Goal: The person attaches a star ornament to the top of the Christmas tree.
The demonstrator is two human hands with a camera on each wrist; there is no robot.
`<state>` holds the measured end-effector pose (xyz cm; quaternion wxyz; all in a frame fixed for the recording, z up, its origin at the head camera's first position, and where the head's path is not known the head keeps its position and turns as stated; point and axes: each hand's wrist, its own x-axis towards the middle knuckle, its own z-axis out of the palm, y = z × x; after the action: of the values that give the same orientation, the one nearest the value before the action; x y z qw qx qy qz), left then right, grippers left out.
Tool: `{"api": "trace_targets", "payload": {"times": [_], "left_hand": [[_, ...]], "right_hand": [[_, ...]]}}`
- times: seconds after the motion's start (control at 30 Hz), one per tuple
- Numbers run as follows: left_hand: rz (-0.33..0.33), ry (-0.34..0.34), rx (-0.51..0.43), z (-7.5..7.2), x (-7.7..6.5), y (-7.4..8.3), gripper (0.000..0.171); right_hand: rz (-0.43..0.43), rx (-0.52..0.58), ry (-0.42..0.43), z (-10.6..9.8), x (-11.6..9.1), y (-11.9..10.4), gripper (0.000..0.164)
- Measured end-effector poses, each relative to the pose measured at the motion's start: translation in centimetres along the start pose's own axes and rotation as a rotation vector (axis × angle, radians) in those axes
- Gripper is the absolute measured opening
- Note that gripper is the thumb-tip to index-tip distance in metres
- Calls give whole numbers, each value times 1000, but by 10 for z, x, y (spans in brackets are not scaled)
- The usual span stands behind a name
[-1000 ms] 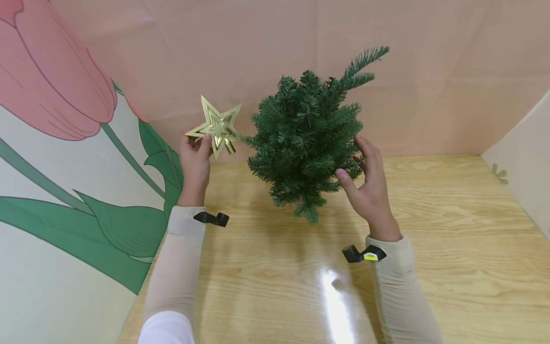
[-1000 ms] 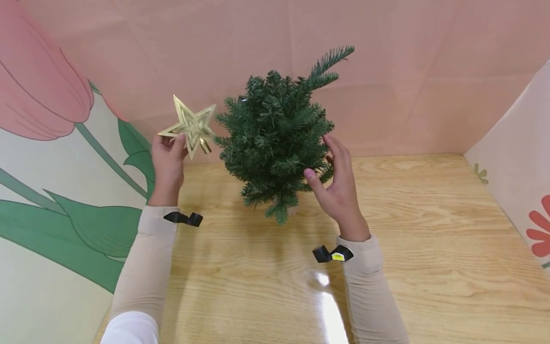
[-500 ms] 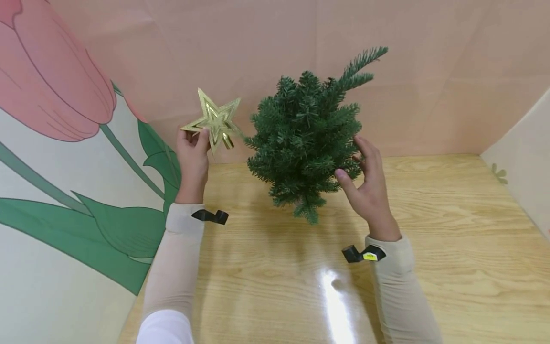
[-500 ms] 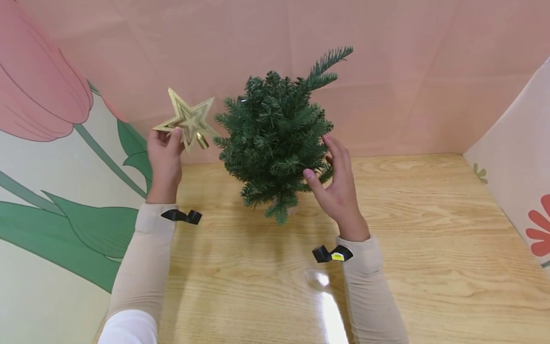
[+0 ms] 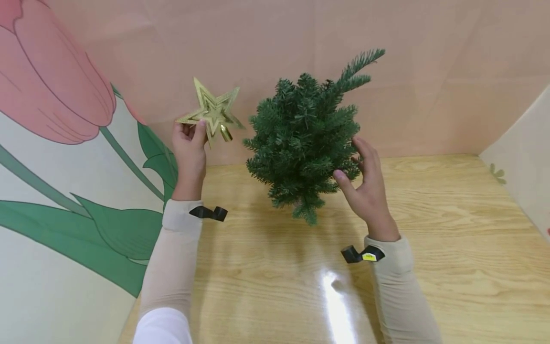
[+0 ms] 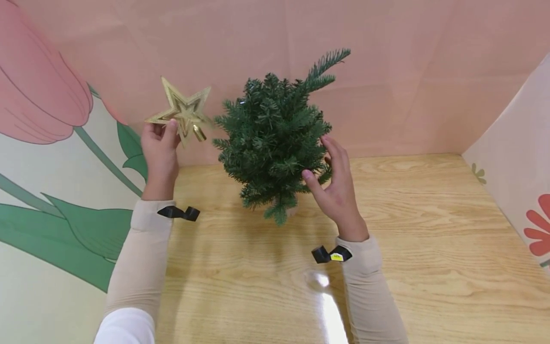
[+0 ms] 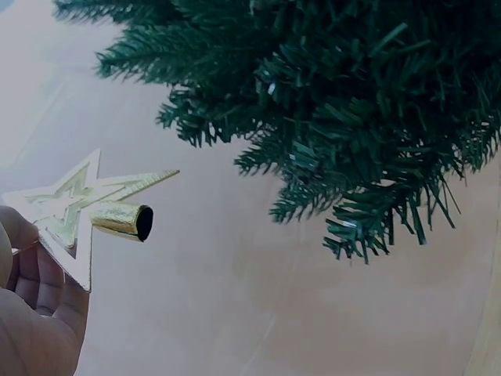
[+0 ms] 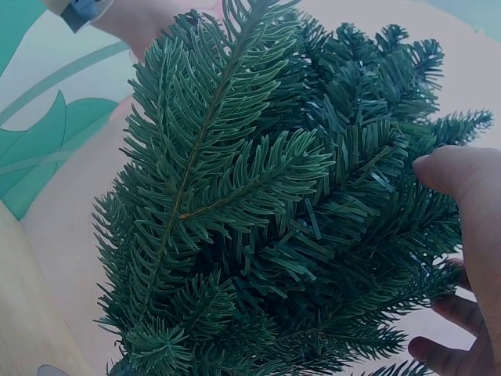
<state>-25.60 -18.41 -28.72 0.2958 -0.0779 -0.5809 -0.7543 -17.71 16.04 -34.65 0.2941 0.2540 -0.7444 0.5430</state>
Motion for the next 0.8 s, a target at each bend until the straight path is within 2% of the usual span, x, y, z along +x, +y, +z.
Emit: {"api": "trace_targets", "payload": {"times": [0.53,0.8], "left_hand": [[46,-12,-65,13,5,17,19],[86,-38,-42,20,9,28,21]], "right_hand": [[-6,11,-10,-1,-1,1,64],[-7,9,-10,-1,-1,1,64]]}}
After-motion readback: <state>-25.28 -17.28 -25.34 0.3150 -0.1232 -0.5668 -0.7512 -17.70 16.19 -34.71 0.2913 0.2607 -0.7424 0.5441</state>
